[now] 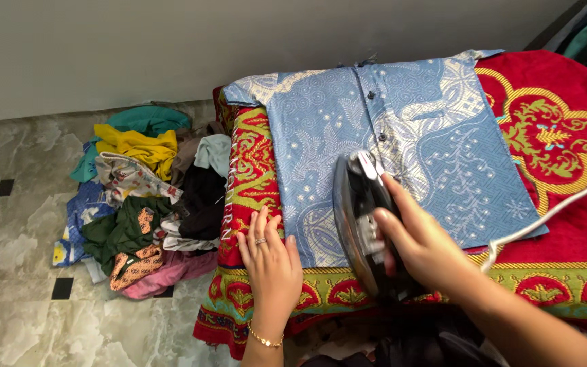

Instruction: The person irons a blue patterned shirt on a red patterned cloth, smoothing it out and flipping it to iron the other side. After finishing, they hang the shirt on a hanger and place it on a rack. The person then picks up a white t-shirt and begins ironing it.

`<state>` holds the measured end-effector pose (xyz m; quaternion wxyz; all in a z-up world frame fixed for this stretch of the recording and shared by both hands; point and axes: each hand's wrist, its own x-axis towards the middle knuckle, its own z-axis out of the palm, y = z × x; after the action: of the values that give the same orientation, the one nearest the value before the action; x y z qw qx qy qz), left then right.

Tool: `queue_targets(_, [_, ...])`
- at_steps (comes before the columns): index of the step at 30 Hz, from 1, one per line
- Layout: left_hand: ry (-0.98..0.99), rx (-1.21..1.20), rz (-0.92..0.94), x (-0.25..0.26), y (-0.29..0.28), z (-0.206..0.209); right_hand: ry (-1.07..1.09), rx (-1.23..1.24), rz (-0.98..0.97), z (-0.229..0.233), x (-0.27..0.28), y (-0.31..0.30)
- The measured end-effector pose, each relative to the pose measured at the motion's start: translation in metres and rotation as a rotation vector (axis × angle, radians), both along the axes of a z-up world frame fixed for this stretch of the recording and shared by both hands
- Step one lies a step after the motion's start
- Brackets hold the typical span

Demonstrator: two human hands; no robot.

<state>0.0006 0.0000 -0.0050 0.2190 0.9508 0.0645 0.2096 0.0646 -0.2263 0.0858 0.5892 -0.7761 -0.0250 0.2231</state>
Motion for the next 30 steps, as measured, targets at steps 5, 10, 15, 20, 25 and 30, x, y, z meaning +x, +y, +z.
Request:
queue_targets(5, [-0.013, -0.013, 0.001, 0.0, 0.001, -0.001, -0.209, -0.074, -0.003, -0.028, 0.093, 0.036])
queue_targets(10, [-0.023, -0.015, 0.008, 0.0, 0.0, -0.002, -0.628, 0.076, -0.048, -0.028, 0.176, 0.079])
queue_targets(15, [-0.04, -0.099, -0.002, -0.003, 0.002, 0.001, -0.256, 0.158, 0.01, -0.012, 0.147, 0.078])
queue_targets(20, [-0.192, -0.448, -0.015, -0.005, 0.007, -0.001, -0.224, -0.06, 0.097, -0.01, 0.043, 0.034])
queue_targets(25, [-0.375, -0.899, -0.028, -0.01, 0.014, -0.013, 0.044, -0.02, 0.164, 0.014, -0.032, 0.012])
queue_targets(30, [-0.46, -0.995, -0.042, -0.012, 0.017, -0.023, -0.115, -0.14, 0.168, 0.003, 0.008, 0.037])
